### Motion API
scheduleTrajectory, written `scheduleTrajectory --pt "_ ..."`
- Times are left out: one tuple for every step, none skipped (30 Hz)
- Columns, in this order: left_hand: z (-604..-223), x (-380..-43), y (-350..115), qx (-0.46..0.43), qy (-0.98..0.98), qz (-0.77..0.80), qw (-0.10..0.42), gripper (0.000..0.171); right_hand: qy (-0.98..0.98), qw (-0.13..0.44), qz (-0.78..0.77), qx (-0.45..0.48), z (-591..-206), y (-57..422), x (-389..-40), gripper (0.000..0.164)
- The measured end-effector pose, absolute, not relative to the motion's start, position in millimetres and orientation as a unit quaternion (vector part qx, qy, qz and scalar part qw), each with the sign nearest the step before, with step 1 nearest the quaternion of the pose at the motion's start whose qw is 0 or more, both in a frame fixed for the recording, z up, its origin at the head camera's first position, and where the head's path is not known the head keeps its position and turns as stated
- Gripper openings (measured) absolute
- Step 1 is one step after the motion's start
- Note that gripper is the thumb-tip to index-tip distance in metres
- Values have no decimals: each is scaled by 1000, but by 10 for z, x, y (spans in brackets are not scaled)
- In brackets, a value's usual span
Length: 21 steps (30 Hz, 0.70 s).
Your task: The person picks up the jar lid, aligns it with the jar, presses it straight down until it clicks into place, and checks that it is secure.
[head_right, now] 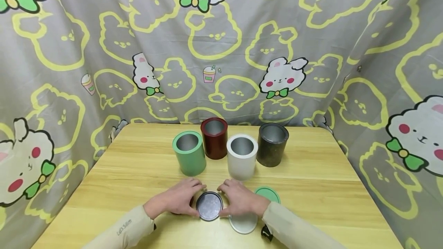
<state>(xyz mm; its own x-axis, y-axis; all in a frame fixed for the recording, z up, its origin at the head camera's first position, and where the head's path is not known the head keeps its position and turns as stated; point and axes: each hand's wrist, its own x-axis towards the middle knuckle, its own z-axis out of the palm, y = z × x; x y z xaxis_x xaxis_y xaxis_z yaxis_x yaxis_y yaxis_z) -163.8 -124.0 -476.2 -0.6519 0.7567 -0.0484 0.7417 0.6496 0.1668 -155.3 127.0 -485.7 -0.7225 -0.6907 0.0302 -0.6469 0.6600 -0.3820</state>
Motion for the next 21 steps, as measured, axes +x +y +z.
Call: scheduleTrajectory --pt "-4766 -1635 -1239 416 905 68 55 83 909 59 -186 -369 -4865 1268 -1556 64" --pt "-4770 -1633 -1238 418 904 68 54 83 908 59 -186 -369 -4872 1267 -1560 64" --pt "-4773 -1631 -1238 421 903 69 52 82 908 58 -186 -370 -4878 1266 -1562 64" --pt "-4775 -1629 -1236 422 902 68 50 82 908 56 -186 -372 -4883 1266 -1564 64" --pt "-4777 -1626 -1235 423 902 67 49 82 907 54 -185 -374 -4889 1266 -1566 64" --pt "-4784 -1625 -1234 425 902 65 47 82 907 52 -184 -376 -4893 1266 -1569 65" --pt "-4786 -1625 -1234 425 902 63 47 82 906 50 -183 -378 -4898 1267 -1570 65" --pt "-4789 -1624 -1235 425 902 59 47 83 906 49 -182 -380 -4900 1266 -1571 65" --pt "-4790 -1622 -1236 425 903 55 46 83 905 48 -181 -382 -4899 1267 -1571 65" --pt "-4793 -1620 -1237 424 903 50 47 83 904 48 -180 -384 -4900 1268 -1572 65" --pt "-4797 -1619 -1238 423 904 44 47 82 904 49 -179 -385 -4900 1269 -1573 65" --pt "-4800 -1618 -1239 422 904 39 48 82 904 50 -178 -386 -4900 1269 -1573 65" --pt "-4803 -1618 -1239 420 905 34 50 81 903 51 -177 -388 -4900 1269 -1574 64" --pt "-4808 -1618 -1240 419 906 30 50 81 903 51 -177 -388 -4901 1269 -1576 64" --pt "-4811 -1617 -1239 417 907 28 51 80 903 52 -176 -388 -4902 1269 -1577 63" --pt "-4816 -1619 -1239 416 908 26 51 79 904 54 -175 -387 -4903 1269 -1579 62" --pt "-4818 -1619 -1237 414 908 26 51 78 904 55 -176 -386 -4900 1267 -1581 62" --pt "-4822 -1620 -1236 413 909 26 51 76 905 57 -176 -384 -4901 1266 -1584 61" --pt "-4825 -1621 -1235 412 910 26 51 75 905 58 -176 -382 -4902 1263 -1588 61" --pt "-4828 -1620 -1235 411 910 26 50 73 906 59 -176 -381 -4904 1261 -1590 60" --pt "-4828 -1616 -1234 411 910 26 50 71 906 61 -176 -380 -4905 1257 -1592 59"
